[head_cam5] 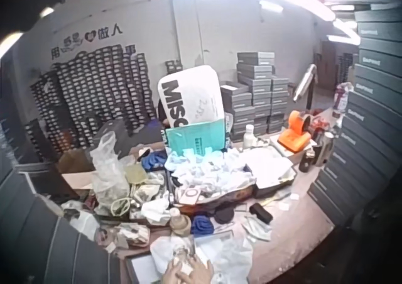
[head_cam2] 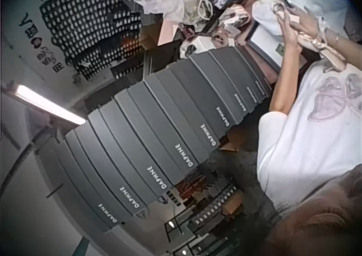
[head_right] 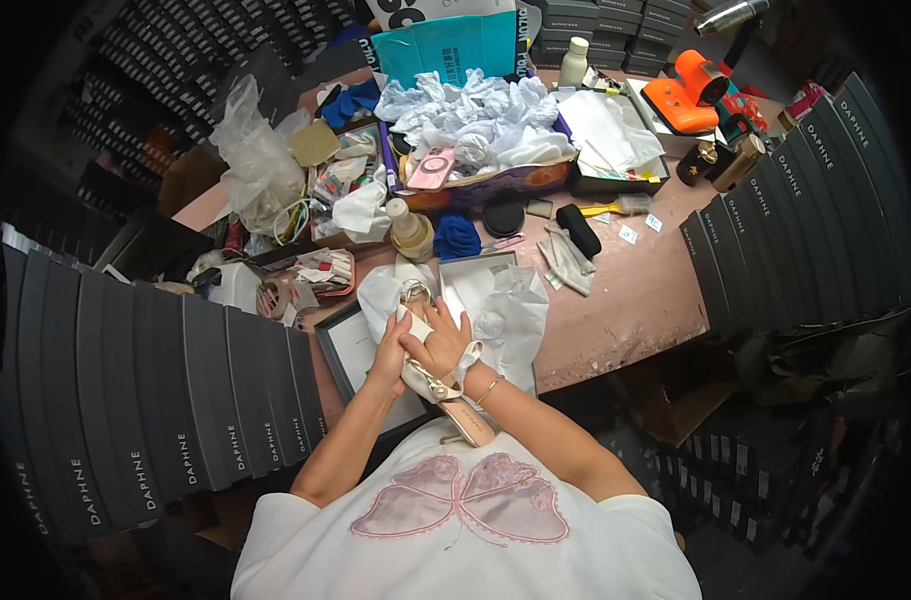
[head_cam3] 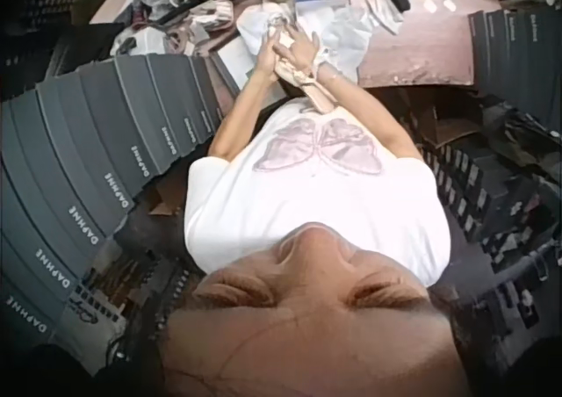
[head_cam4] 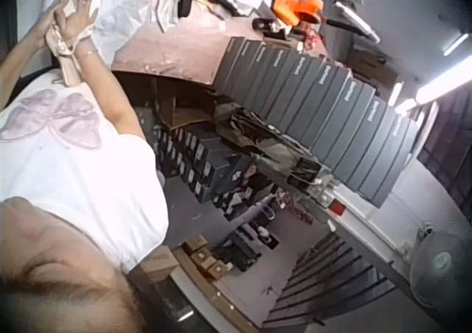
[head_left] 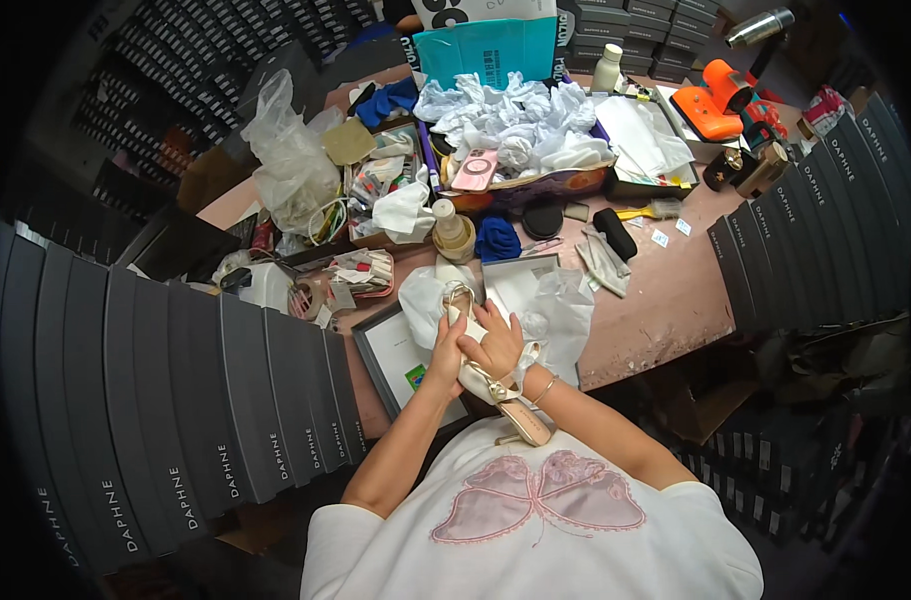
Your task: Inspecting and cleaning high-heeled shoes before packing them into boxes for shipment.
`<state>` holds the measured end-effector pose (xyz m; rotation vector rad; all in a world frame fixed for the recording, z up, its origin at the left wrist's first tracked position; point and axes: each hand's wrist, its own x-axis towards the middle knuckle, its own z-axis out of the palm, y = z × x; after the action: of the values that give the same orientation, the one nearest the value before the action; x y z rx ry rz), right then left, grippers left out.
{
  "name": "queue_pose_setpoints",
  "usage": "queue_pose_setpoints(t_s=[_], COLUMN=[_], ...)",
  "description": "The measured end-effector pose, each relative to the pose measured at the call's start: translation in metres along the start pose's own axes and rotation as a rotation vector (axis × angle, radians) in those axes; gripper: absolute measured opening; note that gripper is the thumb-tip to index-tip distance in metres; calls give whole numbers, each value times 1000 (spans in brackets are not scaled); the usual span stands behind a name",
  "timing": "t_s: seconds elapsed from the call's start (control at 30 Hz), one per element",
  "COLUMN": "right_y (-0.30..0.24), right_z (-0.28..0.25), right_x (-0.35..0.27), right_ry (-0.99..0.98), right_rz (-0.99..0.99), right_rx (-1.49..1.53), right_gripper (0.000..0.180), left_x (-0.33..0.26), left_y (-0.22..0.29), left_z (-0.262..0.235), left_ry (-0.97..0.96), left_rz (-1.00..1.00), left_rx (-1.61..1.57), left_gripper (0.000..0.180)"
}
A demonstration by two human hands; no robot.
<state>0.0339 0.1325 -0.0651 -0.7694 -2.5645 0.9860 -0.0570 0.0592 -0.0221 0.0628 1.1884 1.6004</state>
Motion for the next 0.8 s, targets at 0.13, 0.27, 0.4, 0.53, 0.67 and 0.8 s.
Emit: queue_pose_setpoints(t_s=[0.13, 0.27, 0.4, 0.53, 0.67, 0.8], right_y=[-27, -26, -19, -20, -25, -41], right_z=[-46, -61, -66, -55, -88, -94], right_x=[-7, -28, -24, -9, -15, -54], right_ry=[-274, -126, -262, -161, -227, -286], right_rz=[16, -35, -40, -153, -367, -361], right_rx=[-88, 42, 305, 317, 166, 225], right_gripper=[66, 59, 58, 67, 67, 60], left_x=[-8, -12, -13, -9, -15, -12], left_y=[3, 6, 11, 16, 20, 12], left_z=[6, 14, 22, 17, 22, 9], left_ry=[-52, -147, -139, -162, -210, -205], left_rz=[31, 24, 14, 86, 74, 54], left_rx=[-18, 62, 30, 57, 57, 24], left_gripper=[46, 51, 50, 45, 42, 42])
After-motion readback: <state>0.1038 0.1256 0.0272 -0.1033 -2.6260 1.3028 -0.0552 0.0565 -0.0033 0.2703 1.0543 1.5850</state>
